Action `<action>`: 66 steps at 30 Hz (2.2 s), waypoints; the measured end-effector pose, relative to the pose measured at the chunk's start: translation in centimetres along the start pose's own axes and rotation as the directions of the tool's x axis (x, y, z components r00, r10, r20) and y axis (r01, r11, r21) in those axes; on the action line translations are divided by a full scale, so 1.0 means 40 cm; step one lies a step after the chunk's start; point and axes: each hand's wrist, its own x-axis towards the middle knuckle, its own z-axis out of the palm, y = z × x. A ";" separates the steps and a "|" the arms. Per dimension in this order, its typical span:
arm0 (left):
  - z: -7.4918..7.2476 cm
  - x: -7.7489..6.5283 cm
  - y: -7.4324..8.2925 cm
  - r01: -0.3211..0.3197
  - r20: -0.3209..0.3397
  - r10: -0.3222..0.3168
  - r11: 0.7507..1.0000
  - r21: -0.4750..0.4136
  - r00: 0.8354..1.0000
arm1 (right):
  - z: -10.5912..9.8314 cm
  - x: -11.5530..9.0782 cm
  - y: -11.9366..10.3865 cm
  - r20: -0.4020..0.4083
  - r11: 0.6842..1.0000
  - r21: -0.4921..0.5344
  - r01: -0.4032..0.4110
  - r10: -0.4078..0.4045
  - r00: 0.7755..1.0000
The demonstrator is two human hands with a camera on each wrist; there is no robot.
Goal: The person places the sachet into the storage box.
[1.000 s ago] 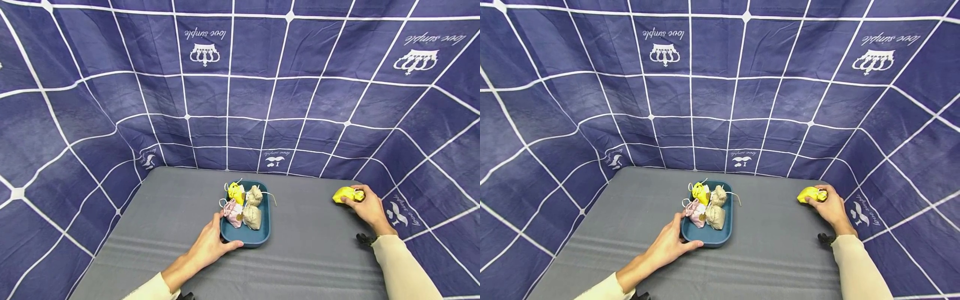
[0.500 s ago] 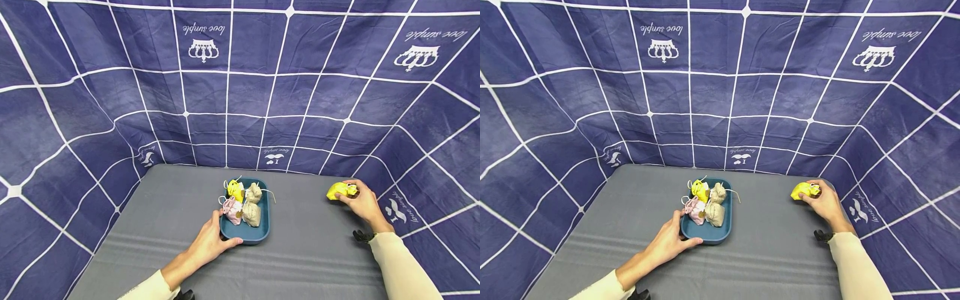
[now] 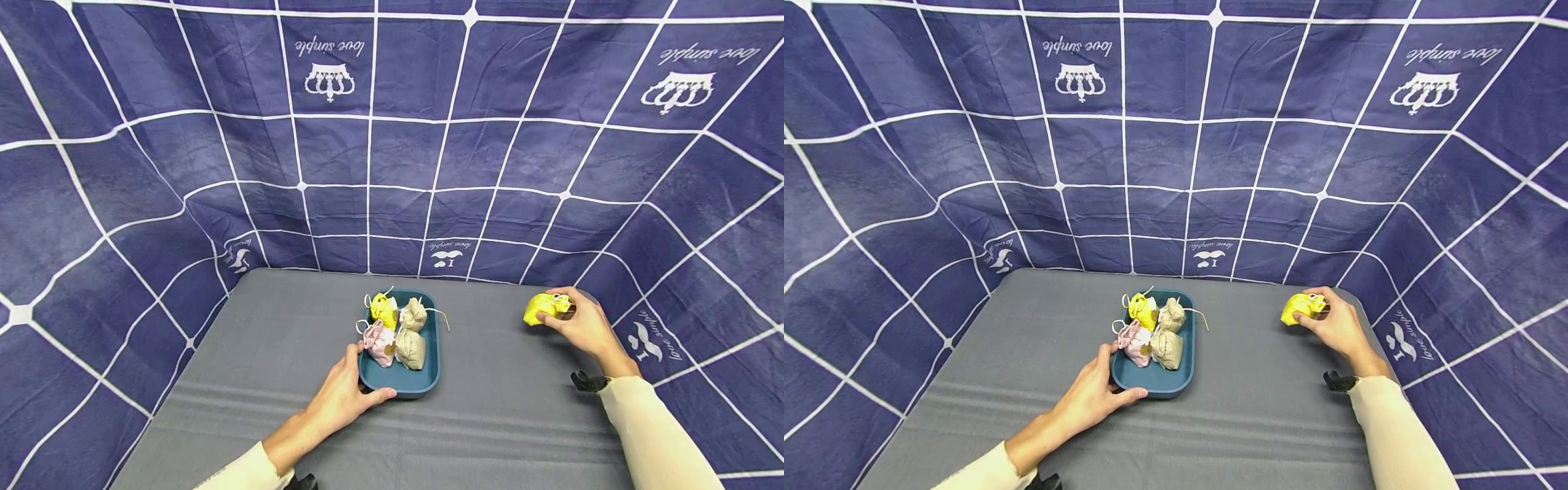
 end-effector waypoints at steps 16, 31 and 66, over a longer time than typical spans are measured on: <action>-0.001 0.001 0.001 0.011 0.011 -0.011 1.000 -0.010 1.000 | 0.019 0.016 -0.078 0.063 0.998 0.004 0.055 -0.055 0.996; -0.001 -0.001 0.002 0.008 0.009 -0.008 1.000 -0.009 1.000 | 0.043 0.023 -0.142 0.166 0.993 0.069 0.100 -0.110 0.980; 0.003 0.003 -0.003 0.003 0.007 -0.003 1.000 0.008 1.000 | 0.101 -0.001 -0.293 0.247 0.959 0.130 0.250 -0.276 0.929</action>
